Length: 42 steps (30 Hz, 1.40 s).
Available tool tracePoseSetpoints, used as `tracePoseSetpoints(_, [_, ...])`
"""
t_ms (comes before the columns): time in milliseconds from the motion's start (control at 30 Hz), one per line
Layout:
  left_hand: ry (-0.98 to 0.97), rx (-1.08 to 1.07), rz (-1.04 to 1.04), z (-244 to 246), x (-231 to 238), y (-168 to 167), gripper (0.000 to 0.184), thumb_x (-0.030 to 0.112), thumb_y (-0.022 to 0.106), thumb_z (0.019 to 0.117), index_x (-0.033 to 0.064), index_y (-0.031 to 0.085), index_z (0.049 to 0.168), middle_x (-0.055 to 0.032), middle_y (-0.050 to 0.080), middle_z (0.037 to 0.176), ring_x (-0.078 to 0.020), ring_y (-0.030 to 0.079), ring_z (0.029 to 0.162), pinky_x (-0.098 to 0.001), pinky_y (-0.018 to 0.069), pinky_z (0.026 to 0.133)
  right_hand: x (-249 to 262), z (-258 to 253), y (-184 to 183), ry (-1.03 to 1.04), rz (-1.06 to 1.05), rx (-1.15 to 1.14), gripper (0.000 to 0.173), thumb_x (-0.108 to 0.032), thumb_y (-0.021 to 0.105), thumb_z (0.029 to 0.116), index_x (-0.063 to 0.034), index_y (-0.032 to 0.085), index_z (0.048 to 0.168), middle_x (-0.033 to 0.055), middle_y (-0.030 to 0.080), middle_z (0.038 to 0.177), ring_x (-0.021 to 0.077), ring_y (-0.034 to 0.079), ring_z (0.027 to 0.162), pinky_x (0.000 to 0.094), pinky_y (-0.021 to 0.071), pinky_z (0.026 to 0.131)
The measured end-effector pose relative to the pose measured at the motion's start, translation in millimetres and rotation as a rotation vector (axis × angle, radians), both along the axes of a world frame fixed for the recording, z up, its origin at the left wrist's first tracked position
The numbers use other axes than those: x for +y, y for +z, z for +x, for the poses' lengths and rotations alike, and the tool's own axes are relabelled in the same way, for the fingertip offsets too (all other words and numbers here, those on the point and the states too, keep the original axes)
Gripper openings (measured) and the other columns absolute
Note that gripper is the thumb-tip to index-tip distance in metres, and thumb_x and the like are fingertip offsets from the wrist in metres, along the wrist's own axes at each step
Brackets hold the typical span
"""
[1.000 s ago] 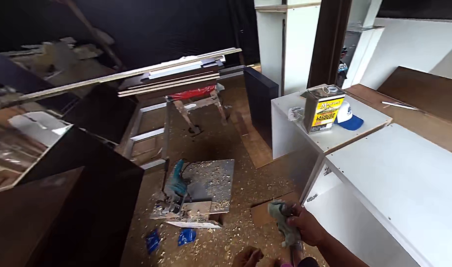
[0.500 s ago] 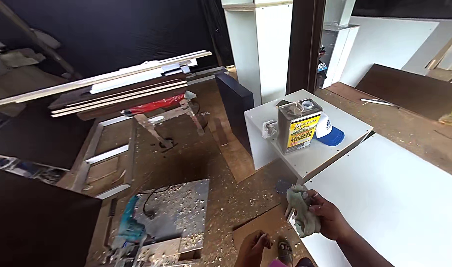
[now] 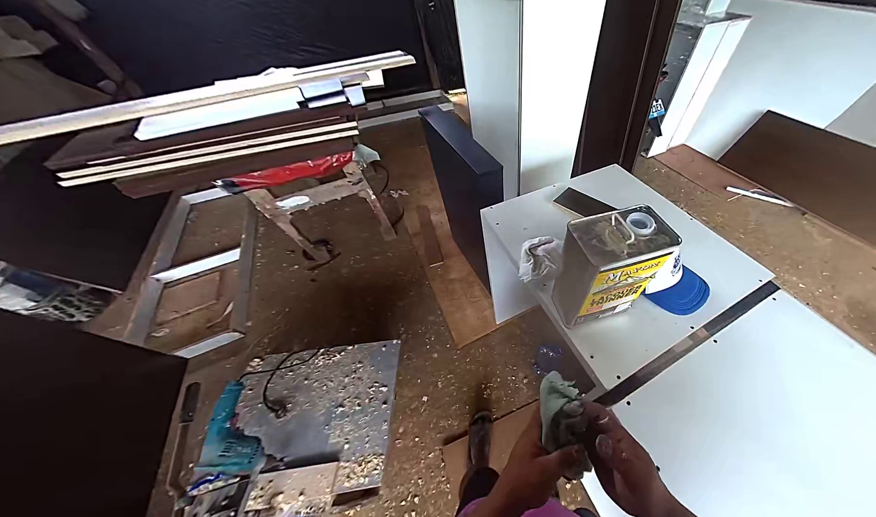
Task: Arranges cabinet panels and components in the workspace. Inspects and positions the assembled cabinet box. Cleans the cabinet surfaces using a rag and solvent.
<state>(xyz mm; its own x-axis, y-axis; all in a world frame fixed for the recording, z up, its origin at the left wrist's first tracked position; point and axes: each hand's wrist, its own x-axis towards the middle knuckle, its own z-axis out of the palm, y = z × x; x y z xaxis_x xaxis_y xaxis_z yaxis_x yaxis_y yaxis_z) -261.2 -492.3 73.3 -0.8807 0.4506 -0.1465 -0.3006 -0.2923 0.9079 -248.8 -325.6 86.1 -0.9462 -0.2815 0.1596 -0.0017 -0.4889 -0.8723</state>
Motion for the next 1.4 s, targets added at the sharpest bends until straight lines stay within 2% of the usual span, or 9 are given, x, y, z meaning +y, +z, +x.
tracePoseSetpoints(100, [0.066,0.073,-0.049,-41.3,-20.4,-13.3,0.04,0.002,0.067,0.0919,-0.0024,0.055,0.129,-0.0024,0.072,0.11,-0.0099,0.071,0.101,-0.0343,0.0598,0.092,-16.9,-29.0,-0.6,-0.027,0.15,0.012,0.051,-0.052,0.063,0.0969,-0.0265,0.06,0.14,-0.0071,0.06,0.141,0.0094,0.057,0.128,0.0345,0.0491,0.109])
tracePoseSetpoints(200, [0.108,0.082,-0.148,-106.7,-53.4,-14.4,0.031,0.005,0.066,0.0937,-0.0023,0.06,0.123,-0.0038,0.073,0.104,-0.0101,0.071,0.095,-0.0342,0.0603,0.09,-29.8,-66.4,2.9,-0.11,0.353,0.014,0.059,-0.053,0.067,0.0934,-0.0212,0.058,0.142,-0.0004,0.049,0.154,0.0161,0.051,0.137,0.0395,0.0512,0.108])
tracePoseSetpoints(400, [0.148,0.202,-0.531,-298.1,-103.6,27.2,0.053,0.02,0.067,0.095,-0.0028,0.05,0.14,-0.0152,0.069,0.116,-0.0191,0.069,0.104,-0.0412,0.0579,0.093,-50.4,-124.1,11.9,-0.132,0.561,-0.106,0.051,-0.038,0.069,0.0941,-0.0063,0.062,0.133,0.0085,0.057,0.144,0.0182,0.06,0.127,0.0388,0.0565,0.099])
tracePoseSetpoints(533, [0.039,0.379,-0.728,-409.2,-82.6,36.2,0.045,0.019,0.062,0.0977,-0.0003,0.051,0.137,-0.0192,0.068,0.113,-0.0278,0.068,0.104,-0.051,0.0552,0.092,-63.7,-133.5,18.0,-0.18,0.782,-0.117,0.052,-0.036,0.067,0.0954,0.0008,0.063,0.132,0.0161,0.058,0.142,0.0176,0.061,0.122,0.0362,0.0546,0.099])
tracePoseSetpoints(700, [-0.126,0.693,-0.943,-490.3,-19.8,18.3,0.045,0.018,0.061,0.099,0.0018,0.054,0.141,-0.0256,0.059,0.133,-0.0425,0.06,0.121,-0.0641,0.0495,0.098,-79.1,-119.0,22.8,-0.313,0.843,-0.199,0.042,-0.025,0.067,0.0954,0.0004,0.065,0.129,0.017,0.061,0.138,0.0186,0.063,0.119,0.0364,0.0547,0.098])
tracePoseSetpoints(967, [-0.411,0.929,-1.225,-533.8,36.6,-27.1,0.058,0.024,0.075,0.0891,0.0105,0.057,0.143,-0.0264,0.052,0.145,-0.0531,0.046,0.134,-0.0752,0.0432,0.098,-86.9,-79.9,33.0,-0.518,0.906,-0.35,0.039,-0.019,0.066,0.096,0.0016,0.065,0.129,0.0201,0.063,0.134,0.0249,0.062,0.122,0.0409,0.0498,0.105])
tracePoseSetpoints(1167, [-0.451,0.919,-1.135,-529.4,27.8,21.7,0.085,0.036,0.083,0.083,0.0025,0.046,0.152,-0.0376,0.033,0.155,-0.0637,0.032,0.139,-0.0802,0.0326,0.105,-75.1,-46.1,34.3,-0.582,0.92,-0.446,0.04,-0.022,0.064,0.0983,0.0013,0.064,0.13,0.0201,0.062,0.135,0.0273,0.06,0.126,0.0444,0.047,0.109])
tracePoseSetpoints(1267, [-0.283,0.918,-0.932,-526.2,-7.4,48.3,0.078,0.039,0.074,0.0915,-0.0012,0.043,0.151,-0.0375,0.04,0.15,-0.0561,0.046,0.133,-0.0717,0.0396,0.105,-63.5,-25.4,38.0,-0.582,0.925,-0.501,0.039,-0.022,0.064,0.0987,0.0003,0.064,0.13,0.0196,0.061,0.136,0.0283,0.059,0.126,0.0458,0.0472,0.108])
tracePoseSetpoints(1400, [-0.059,0.767,-0.753,-506.9,-67.1,20.6,0.06,0.032,0.058,0.1011,-0.0089,0.045,0.143,-0.0289,0.057,0.134,-0.03,0.062,0.114,-0.044,0.0539,0.095,-43.8,10.6,39.8,-0.574,0.953,-0.501,0.038,-0.021,0.064,0.0993,-0.0009,0.063,0.131,0.0191,0.061,0.136,0.0298,0.059,0.126,0.0487,0.0458,0.109])
